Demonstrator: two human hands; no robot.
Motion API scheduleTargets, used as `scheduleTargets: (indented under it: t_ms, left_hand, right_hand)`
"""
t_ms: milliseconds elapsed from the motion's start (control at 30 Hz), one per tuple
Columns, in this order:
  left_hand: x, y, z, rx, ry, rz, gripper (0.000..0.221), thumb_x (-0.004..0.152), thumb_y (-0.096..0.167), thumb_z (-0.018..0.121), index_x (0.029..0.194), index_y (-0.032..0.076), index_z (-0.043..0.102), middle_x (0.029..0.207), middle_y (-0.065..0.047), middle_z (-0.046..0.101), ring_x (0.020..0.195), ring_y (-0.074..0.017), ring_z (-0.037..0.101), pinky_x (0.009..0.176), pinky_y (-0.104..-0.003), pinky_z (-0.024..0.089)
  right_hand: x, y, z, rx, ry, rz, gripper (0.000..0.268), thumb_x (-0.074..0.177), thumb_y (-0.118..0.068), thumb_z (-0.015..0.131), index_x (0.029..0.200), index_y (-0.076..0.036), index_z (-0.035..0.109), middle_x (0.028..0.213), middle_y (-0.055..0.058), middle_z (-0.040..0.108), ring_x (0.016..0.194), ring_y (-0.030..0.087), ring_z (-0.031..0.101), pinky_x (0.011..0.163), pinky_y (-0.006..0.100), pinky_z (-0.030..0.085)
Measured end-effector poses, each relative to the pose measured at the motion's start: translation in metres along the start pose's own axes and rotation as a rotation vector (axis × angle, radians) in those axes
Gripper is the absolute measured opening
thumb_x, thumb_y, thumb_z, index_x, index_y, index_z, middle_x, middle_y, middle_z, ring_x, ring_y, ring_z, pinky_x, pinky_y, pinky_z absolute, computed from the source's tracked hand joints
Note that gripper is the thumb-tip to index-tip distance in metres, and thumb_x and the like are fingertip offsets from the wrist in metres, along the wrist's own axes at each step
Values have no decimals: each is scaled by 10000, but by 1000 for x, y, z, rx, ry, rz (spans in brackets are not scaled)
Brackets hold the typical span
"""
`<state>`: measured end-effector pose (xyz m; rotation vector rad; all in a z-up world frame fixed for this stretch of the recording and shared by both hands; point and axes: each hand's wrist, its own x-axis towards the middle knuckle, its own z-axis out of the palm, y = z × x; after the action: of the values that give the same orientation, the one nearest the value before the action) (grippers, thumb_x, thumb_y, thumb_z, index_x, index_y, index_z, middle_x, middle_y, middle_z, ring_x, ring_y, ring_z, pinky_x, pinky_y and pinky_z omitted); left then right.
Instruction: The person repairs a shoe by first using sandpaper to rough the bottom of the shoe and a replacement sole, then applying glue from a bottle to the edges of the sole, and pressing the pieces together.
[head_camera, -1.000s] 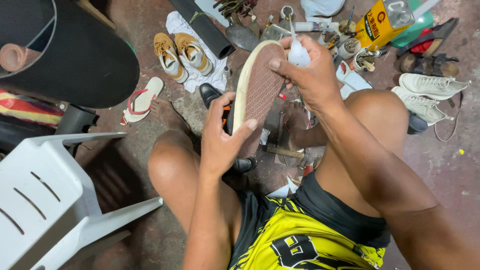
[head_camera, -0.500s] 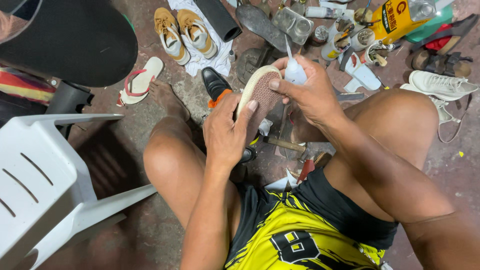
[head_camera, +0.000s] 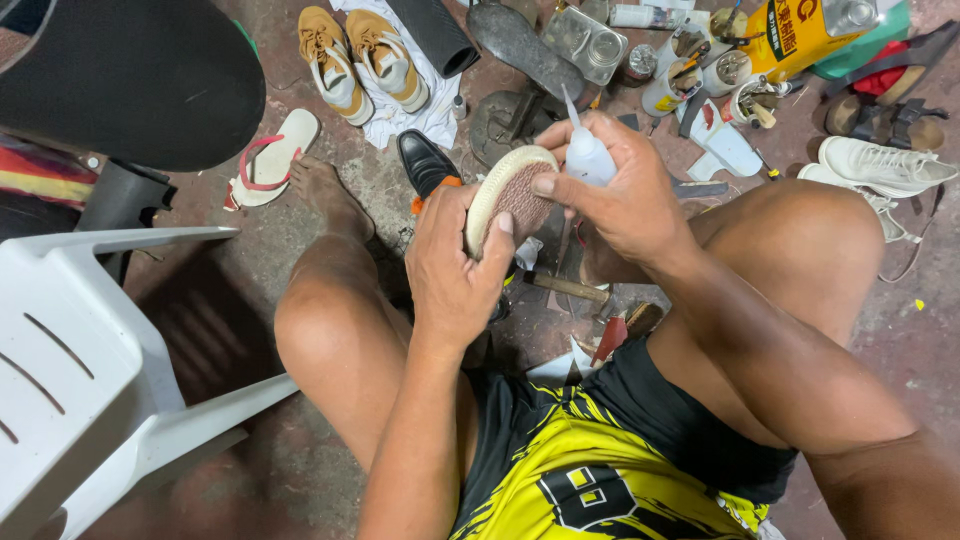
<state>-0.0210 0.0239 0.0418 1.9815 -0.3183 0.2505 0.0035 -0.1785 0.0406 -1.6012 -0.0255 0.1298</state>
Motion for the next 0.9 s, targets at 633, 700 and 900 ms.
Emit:
scheduleTargets:
  t_ms: [633, 700, 900]
  left_hand:
    - [-3, -5, -18, 11, 111, 155, 248, 933, 105, 708, 1148, 40, 601, 1070, -139, 601, 976, -321, 616, 847, -382, 517]
    - [-5, -5, -18, -8, 112, 142, 246, 945, 99, 698, 1159, 40, 593, 1087, -141, 603, 991, -317, 634, 846, -365, 527]
    - [-6, -5, -21, -47, 81, 112, 229, 961, 105, 679, 1166, 41, 600, 1063, -134, 609, 951, -300, 651, 835, -348, 536]
  right_hand:
    - [-23, -28, -32, -352, -14, -264, 327, 984, -33, 681, 1258, 0, 506, 1235, 105, 563, 1073, 155, 602, 944, 306, 517]
    - [-26, -34, -32, -393, -8, -341, 329, 971, -36, 687, 1235, -3, 493, 1224, 96, 576, 1117, 167, 594, 1018, 315, 496]
    - [-28, -52, -28, -647, 3, -574, 240, 931, 36, 753, 1125, 22, 612, 1148, 156, 665, 1027, 227, 660, 932, 312, 529]
